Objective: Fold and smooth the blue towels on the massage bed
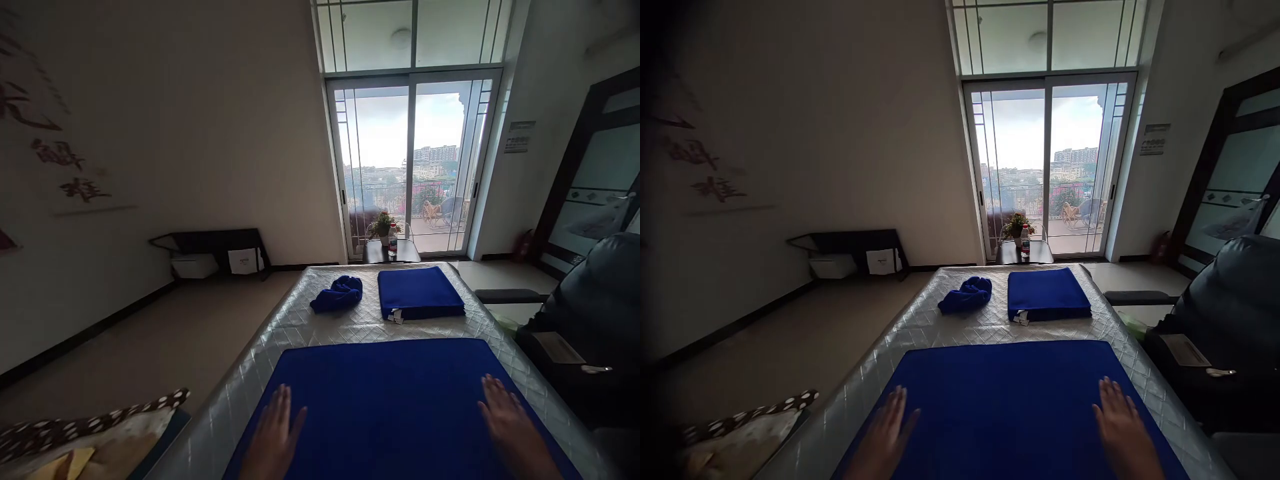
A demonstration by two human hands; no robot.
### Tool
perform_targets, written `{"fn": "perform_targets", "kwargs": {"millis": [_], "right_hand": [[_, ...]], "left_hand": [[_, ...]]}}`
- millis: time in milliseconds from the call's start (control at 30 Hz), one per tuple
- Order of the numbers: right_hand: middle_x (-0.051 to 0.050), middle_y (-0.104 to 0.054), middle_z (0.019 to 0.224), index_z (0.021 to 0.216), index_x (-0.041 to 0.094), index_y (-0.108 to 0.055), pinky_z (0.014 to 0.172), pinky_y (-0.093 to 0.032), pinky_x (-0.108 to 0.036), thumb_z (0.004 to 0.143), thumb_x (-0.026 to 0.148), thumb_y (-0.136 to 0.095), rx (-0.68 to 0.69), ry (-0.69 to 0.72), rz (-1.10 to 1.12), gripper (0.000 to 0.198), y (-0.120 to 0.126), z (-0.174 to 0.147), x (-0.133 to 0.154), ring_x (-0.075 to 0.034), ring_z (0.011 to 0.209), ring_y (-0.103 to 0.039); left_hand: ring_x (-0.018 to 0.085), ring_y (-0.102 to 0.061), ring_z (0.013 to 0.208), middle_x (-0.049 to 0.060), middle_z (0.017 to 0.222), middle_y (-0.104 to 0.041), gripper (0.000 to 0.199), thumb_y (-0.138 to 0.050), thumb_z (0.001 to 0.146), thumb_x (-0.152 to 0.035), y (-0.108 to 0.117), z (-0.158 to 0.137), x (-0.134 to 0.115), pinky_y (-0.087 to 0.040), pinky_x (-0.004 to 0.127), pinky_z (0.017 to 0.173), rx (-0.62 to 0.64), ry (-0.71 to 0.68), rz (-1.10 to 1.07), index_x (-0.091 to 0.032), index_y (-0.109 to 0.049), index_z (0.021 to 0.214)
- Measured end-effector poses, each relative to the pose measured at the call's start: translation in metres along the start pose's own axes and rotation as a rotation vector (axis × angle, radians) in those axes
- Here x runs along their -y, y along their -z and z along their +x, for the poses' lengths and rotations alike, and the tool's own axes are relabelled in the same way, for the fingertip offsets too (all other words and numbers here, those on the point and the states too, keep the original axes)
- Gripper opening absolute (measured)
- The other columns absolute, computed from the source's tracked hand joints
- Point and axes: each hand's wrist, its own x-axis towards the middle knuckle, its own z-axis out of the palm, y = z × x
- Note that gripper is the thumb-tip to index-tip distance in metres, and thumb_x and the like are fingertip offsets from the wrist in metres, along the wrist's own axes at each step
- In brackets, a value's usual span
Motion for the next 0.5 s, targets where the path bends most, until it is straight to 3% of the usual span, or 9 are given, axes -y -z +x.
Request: {"fn": "perform_targets", "kwargs": {"millis": [67, 133, 233, 333, 500], "right_hand": [[-0.009, -0.039, 0.167, 0.158, 0.015, -0.046, 0.129, -0.028, -0.047, 0.101, 0.043, -0.019, 0.108, 0.129, 0.053, 0.068, 0.011, 0.013, 0.066, -0.026, 0.157, -0.029], [-0.008, -0.034, 0.169, 0.160, 0.015, -0.040, 0.130, -0.025, -0.046, 0.105, 0.044, -0.021, 0.169, 0.253, 0.115, 0.066, 0.013, 0.023, 0.125, -0.024, 0.158, -0.026], [-0.009, -0.031, 0.169, 0.162, 0.016, -0.035, 0.129, -0.026, -0.046, 0.106, 0.038, -0.025, 0.223, 0.380, 0.119, 0.061, -0.001, 0.031, 0.181, -0.024, 0.158, -0.026], [-0.009, -0.029, 0.169, 0.163, 0.017, -0.032, 0.129, -0.026, -0.047, 0.105, 0.034, -0.028, 0.231, 0.414, 0.102, 0.060, -0.022, 0.033, 0.195, -0.026, 0.158, -0.025], [-0.010, -0.026, 0.170, 0.163, 0.013, -0.030, 0.130, -0.023, -0.046, 0.108, 0.047, -0.020, 0.252, 0.377, 0.153, 0.065, -0.027, 0.034, 0.178, -0.025, 0.159, -0.022]], "left_hand": [[0.030, -0.028, 0.158, 0.012, 0.171, -0.029, 0.073, -0.024, 0.108, -0.058, 0.004, 0.020, -0.063, -0.034, 0.054, 0.126, 0.083, -0.082, -0.098, -0.014, -0.024, 0.166], [0.029, -0.025, 0.158, 0.013, 0.172, -0.026, 0.073, -0.022, 0.108, -0.059, 0.004, 0.034, -0.124, -0.031, 0.052, 0.128, 0.172, -0.260, -0.172, -0.013, -0.027, 0.165], [0.027, -0.025, 0.159, 0.014, 0.171, -0.028, 0.070, -0.018, 0.110, -0.056, -0.007, 0.044, -0.184, -0.030, 0.051, 0.128, 0.188, -0.450, -0.221, -0.013, -0.028, 0.164], [0.027, -0.027, 0.159, 0.013, 0.170, -0.031, 0.068, -0.018, 0.110, -0.054, -0.023, 0.044, -0.200, -0.032, 0.052, 0.128, 0.150, -0.490, -0.222, -0.015, -0.028, 0.165], [0.027, -0.028, 0.158, 0.012, 0.170, -0.033, 0.072, -0.022, 0.109, -0.059, -0.035, 0.043, -0.174, -0.033, 0.050, 0.128, 0.174, -0.445, -0.179, -0.015, -0.030, 0.164]]}}
